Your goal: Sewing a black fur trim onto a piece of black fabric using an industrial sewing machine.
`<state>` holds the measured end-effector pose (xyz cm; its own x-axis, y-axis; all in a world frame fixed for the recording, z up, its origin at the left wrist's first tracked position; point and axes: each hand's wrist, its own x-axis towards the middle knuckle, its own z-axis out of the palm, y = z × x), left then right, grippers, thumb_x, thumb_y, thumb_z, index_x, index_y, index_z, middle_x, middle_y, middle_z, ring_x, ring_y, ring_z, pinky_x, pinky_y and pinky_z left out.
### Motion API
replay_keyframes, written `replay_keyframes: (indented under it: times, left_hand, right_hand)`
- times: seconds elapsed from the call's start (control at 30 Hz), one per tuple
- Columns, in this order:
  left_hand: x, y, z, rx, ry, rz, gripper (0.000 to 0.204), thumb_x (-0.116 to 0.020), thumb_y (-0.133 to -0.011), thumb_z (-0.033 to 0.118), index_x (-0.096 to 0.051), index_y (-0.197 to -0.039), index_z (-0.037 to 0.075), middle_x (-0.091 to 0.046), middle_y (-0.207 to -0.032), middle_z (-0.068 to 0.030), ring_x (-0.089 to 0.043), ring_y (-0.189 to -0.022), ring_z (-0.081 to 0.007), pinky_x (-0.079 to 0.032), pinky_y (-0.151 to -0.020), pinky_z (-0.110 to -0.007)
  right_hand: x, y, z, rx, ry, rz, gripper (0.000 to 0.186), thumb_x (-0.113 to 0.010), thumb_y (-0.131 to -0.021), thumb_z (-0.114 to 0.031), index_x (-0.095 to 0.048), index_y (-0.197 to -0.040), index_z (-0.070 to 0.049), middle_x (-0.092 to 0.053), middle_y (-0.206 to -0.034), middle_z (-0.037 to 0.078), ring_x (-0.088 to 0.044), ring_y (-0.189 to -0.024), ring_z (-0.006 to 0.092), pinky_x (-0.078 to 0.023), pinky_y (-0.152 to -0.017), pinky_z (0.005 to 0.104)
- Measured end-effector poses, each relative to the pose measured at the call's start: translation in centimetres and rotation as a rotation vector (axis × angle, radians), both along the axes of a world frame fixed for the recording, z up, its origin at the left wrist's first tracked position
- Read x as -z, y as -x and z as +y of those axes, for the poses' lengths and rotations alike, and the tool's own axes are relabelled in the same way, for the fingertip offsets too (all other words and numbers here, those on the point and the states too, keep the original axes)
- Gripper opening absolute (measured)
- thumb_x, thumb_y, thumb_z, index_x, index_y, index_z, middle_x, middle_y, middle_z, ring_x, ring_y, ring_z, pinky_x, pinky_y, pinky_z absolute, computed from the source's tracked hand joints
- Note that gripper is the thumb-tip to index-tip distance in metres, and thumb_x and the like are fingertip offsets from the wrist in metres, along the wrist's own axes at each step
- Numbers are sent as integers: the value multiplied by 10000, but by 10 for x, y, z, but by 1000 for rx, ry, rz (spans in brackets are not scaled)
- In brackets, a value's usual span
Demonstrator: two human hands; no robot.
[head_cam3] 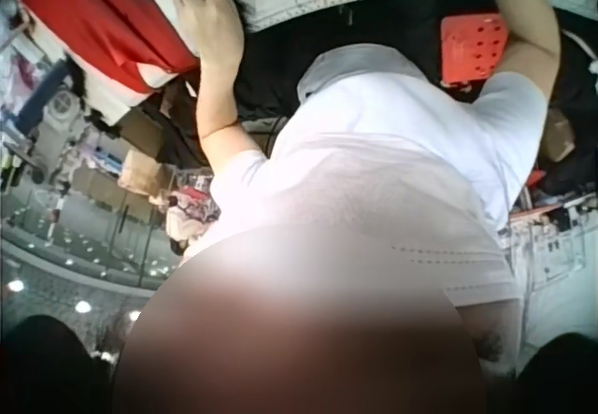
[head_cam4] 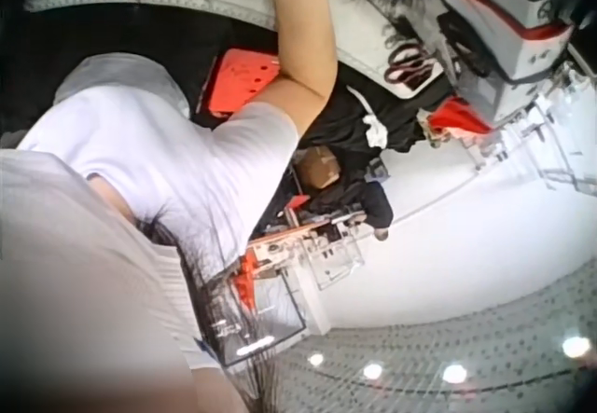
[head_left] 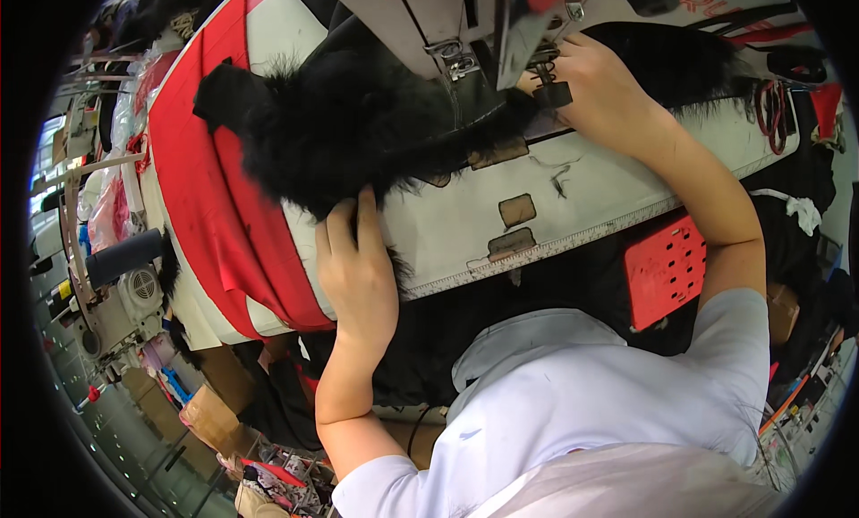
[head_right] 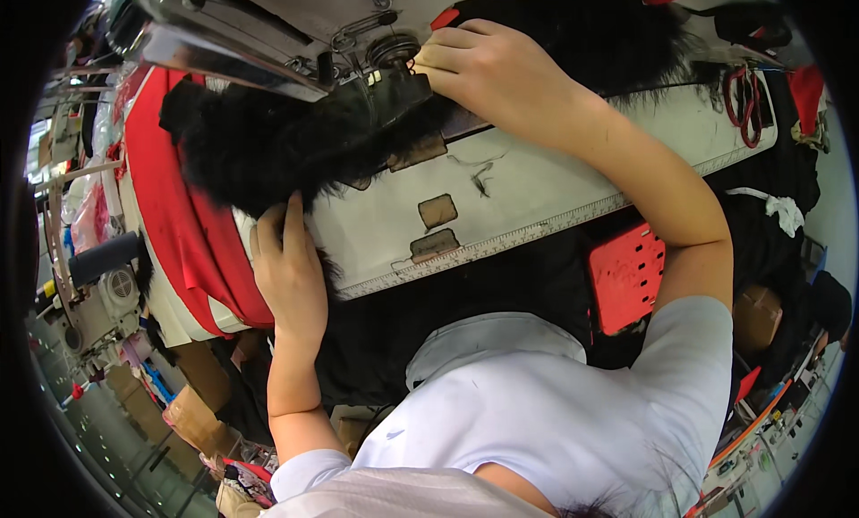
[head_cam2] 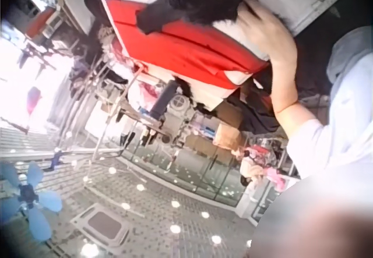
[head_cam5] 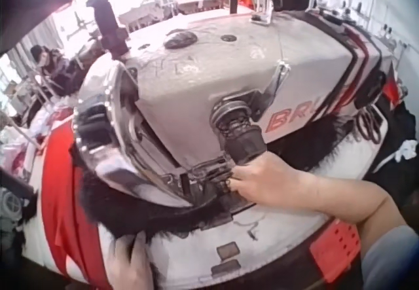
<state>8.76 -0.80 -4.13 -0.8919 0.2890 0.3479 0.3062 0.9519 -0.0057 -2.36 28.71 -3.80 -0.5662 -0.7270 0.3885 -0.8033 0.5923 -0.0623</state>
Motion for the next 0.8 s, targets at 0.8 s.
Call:
replay_keyframes:
  times: [0.8]
  left_hand:
    - [0, 68, 41, 401, 58, 130, 281, -620, -806, 103, -683, -1074, 48, -701, -1086, -50, -628, -1077, -165, -440, -966, -352]
  right_hand:
    - [14, 3, -3, -71, -5, 52, 452, -635, -813, -84, -657, -1259, -152, -680, -1115, 10, -639, -903, 203, -518, -824, 327]
